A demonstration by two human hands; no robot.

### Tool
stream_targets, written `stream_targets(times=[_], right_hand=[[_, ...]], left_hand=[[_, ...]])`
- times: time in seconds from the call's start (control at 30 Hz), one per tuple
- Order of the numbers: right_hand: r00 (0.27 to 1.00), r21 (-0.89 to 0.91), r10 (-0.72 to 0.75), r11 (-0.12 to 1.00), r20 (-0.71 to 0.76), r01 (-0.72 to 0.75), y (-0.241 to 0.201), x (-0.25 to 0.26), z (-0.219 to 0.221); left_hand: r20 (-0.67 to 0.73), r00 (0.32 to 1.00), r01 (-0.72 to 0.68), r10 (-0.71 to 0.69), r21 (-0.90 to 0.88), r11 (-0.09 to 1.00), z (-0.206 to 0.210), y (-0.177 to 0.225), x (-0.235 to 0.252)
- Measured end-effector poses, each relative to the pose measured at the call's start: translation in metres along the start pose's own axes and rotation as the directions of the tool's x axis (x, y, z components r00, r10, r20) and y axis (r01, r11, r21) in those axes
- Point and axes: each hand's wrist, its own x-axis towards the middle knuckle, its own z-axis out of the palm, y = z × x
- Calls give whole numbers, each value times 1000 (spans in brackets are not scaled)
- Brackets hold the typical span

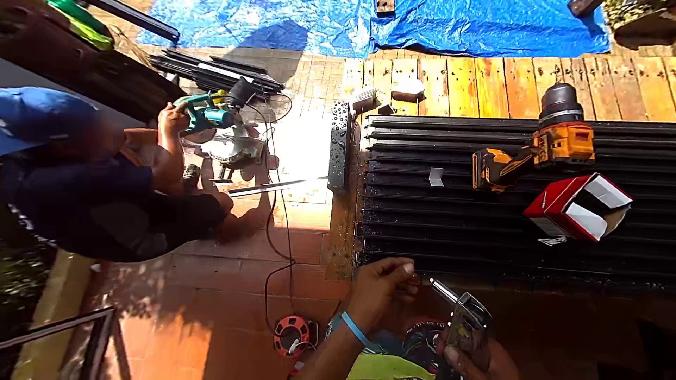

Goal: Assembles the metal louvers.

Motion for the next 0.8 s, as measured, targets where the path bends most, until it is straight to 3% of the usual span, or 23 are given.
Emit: stream_targets(times=[0.07, 0.13, 0.23, 0.37, 0.5, 0.8], right_hand=[[996, 41, 48, 998, -72, -45, -3, 21, 30], [983, 54, 129, 991, -127, -123, -5, 45, 53], [958, 77, 243, 969, -153, -234, -4, 85, 76], [927, 67, 337, 941, -163, -331, -8, 124, 97], [903, 26, 392, 919, -178, -394, -12, 146, 105], [864, -68, 463, 873, -197, -483, -12, 165, 110]], left_hand=[[-252, 951, -115, 179, 250, 961, -48, 8, 30], [-368, 893, -68, 259, 459, 886, -91, 10, 62], [-335, 923, 41, 188, 572, 820, -119, 20, 98], [-245, 965, 75, 96, 606, 792, -116, 25, 117], [-255, 961, 96, 106, 670, 736, -111, 25, 124], [-329, 935, 138, 130, 676, 724, -110, 24, 127]])
